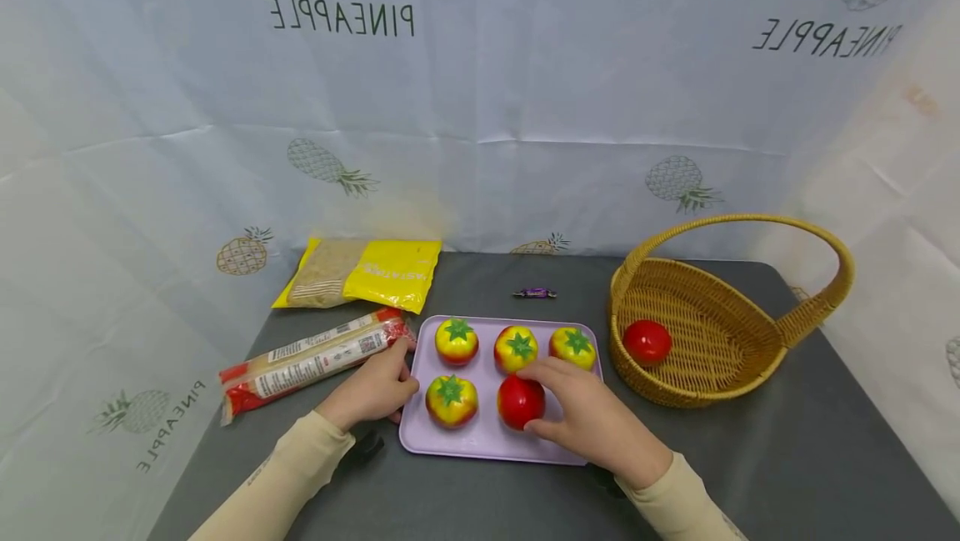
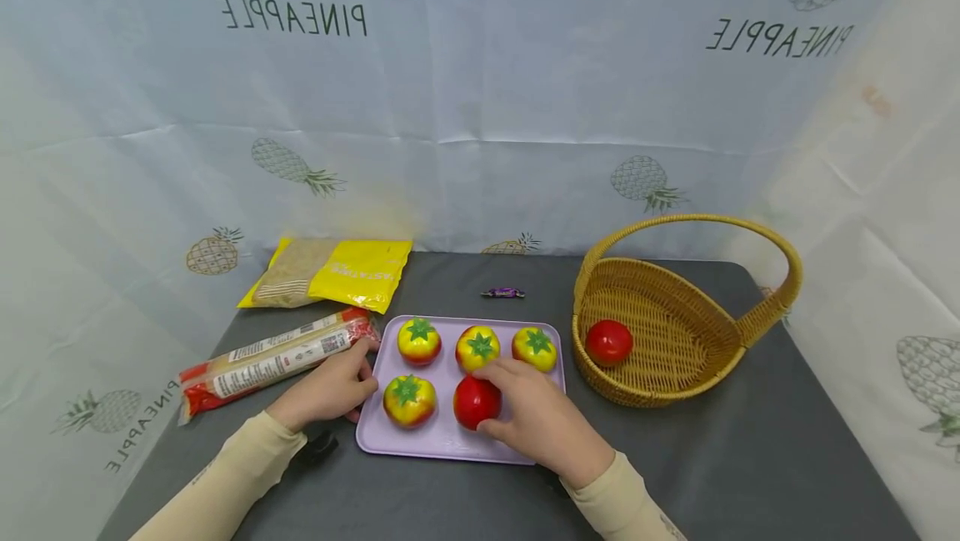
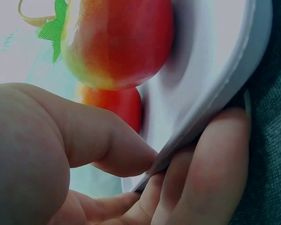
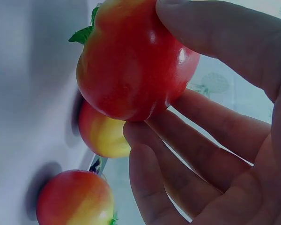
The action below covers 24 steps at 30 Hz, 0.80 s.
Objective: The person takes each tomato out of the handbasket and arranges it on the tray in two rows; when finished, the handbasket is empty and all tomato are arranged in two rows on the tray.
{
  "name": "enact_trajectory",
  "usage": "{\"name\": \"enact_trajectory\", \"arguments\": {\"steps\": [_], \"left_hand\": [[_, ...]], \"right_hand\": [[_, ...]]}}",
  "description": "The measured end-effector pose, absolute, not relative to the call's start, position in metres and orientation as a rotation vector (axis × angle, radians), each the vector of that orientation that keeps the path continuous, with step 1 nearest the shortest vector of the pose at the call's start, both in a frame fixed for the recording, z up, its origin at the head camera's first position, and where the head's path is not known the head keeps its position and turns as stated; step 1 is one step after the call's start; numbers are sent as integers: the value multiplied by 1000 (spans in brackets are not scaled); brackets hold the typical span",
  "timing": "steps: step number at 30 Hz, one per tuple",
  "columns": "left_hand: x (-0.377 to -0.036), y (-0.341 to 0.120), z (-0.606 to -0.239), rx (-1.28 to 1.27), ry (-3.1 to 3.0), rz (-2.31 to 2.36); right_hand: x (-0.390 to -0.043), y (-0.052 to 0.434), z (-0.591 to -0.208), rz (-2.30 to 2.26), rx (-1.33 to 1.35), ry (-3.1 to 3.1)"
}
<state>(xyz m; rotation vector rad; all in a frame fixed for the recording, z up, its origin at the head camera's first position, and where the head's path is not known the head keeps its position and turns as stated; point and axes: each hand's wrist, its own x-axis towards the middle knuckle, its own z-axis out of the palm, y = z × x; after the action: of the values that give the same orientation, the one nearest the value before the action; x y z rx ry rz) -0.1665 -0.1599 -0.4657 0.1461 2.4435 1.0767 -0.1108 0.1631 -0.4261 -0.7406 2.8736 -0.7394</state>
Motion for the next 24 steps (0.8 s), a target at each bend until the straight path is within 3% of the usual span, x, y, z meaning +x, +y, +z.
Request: {"name": "enact_trajectory", "arguments": {"steps": [24], "left_hand": [[-168,-161,-469,122,2445,1053]], "right_hand": [[-111,157,-434,-693,-735,2832]]}}
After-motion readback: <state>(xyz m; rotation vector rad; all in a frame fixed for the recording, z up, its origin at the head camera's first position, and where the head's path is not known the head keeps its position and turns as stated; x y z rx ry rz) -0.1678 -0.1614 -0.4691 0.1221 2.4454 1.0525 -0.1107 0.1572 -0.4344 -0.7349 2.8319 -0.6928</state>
